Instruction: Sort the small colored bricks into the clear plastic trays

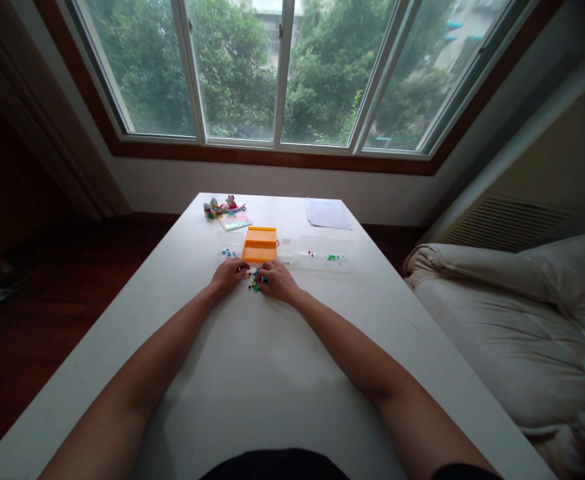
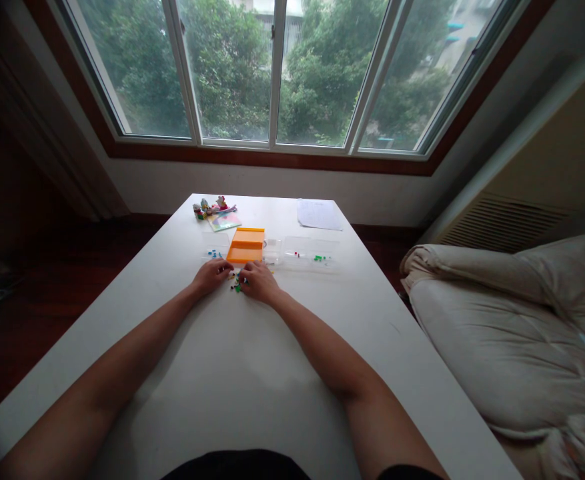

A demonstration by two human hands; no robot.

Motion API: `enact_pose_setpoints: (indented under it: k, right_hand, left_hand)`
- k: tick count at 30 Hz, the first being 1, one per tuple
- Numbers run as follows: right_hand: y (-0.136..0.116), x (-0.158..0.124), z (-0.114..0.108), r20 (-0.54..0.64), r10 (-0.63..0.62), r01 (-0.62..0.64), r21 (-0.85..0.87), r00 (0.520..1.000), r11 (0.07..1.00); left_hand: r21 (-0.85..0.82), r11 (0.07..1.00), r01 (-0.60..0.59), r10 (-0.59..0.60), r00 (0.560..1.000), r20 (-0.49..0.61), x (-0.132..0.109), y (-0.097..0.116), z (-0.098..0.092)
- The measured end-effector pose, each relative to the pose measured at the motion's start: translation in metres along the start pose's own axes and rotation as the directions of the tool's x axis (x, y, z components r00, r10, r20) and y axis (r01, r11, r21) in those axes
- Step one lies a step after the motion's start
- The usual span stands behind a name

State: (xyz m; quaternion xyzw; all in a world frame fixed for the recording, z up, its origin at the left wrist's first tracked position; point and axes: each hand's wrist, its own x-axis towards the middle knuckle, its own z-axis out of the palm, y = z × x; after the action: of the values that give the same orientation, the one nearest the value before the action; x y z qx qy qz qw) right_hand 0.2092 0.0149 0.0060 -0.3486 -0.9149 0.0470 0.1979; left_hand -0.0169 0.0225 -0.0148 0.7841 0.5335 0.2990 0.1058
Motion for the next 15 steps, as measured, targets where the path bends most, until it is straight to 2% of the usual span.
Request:
enact_pose_setpoints:
  k: [15]
  right_hand:
    - [0.0037,0.0020,0.0076,0.003,0.078,-0.078,0.016,0.997,0.997]
  left_hand:
    - [0.013,1.000,0.003,-0.003,1.000,0.011,0.0004,0.0022,-0.0017]
